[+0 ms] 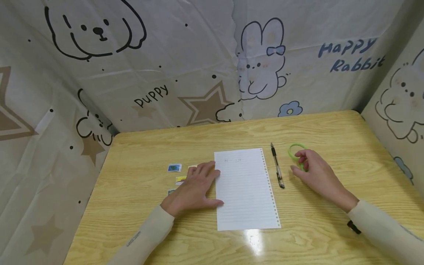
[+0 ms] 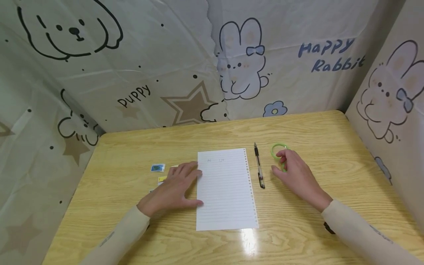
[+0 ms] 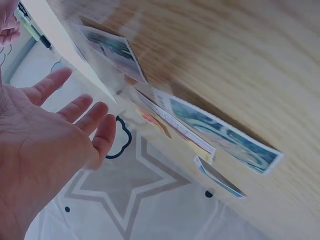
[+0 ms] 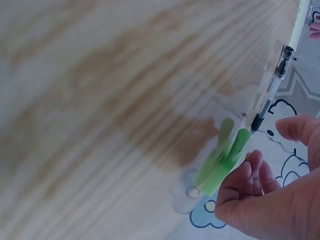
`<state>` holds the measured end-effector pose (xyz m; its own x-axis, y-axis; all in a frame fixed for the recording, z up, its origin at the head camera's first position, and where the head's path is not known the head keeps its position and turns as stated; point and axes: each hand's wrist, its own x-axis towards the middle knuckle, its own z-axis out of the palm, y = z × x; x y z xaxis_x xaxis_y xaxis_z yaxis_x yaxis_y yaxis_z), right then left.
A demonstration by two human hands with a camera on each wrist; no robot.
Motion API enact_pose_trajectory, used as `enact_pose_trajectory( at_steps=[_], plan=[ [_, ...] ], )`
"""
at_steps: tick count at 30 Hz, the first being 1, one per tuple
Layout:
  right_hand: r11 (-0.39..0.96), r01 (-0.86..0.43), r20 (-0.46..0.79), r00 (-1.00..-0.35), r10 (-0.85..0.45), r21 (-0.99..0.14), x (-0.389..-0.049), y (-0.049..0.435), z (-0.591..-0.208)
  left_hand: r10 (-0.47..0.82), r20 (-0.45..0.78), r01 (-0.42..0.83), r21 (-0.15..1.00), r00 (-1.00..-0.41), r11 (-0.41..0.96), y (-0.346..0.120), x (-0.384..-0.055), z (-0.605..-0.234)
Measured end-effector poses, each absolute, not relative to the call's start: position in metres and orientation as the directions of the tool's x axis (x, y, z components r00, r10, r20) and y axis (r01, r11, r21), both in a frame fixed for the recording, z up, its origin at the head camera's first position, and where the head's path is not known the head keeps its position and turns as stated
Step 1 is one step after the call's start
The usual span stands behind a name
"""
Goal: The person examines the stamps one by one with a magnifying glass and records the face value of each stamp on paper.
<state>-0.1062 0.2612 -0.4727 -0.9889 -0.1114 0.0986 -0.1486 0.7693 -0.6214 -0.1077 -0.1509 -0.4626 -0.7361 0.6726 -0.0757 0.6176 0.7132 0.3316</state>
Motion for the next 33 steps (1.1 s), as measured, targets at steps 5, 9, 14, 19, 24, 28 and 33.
enact_pose_trajectory(
  at_steps=[5,9,14,19,24,28,33],
  plan=[
    [0.785,-0.111,0.074,-0.994,-0.082,-0.61,-0.107,0.266,-0.475,0.662,-0.056,0.615,0.32,-0.747,0.721,-0.156,-0.104,-0.461],
    [0.788,-0.069,0.032,-0.998,-0.063,-0.611,-0.108,0.269,-0.474,0.652,-0.046,0.603,0.336,-0.757,0.724,-0.161,-0.104,-0.461],
    [0.784,-0.006,-0.034,-0.999,-0.034,-0.62,-0.11,0.272,-0.474,0.628,-0.04,0.576,0.354,-0.778,0.737,-0.17,-0.106,-0.465],
    [0.793,0.04,-0.081,-0.997,-0.012,-0.608,-0.107,0.275,-0.475,0.6,-0.001,0.557,0.369,-0.8,0.744,-0.179,-0.106,-0.467],
    [0.811,0.051,-0.095,-0.995,-0.005,-0.583,-0.103,0.277,-0.477,0.568,0.046,0.544,0.362,-0.822,0.757,-0.185,-0.103,-0.467],
    [0.823,0.029,-0.079,-0.997,-0.019,-0.567,-0.104,0.28,-0.476,0.546,0.06,0.529,0.354,-0.836,0.771,-0.189,-0.103,-0.469],
    [0.827,0.013,-0.068,-0.997,-0.031,-0.562,-0.104,0.281,-0.476,0.528,0.062,0.513,0.354,-0.847,0.782,-0.196,-0.104,-0.472]
  ],
)
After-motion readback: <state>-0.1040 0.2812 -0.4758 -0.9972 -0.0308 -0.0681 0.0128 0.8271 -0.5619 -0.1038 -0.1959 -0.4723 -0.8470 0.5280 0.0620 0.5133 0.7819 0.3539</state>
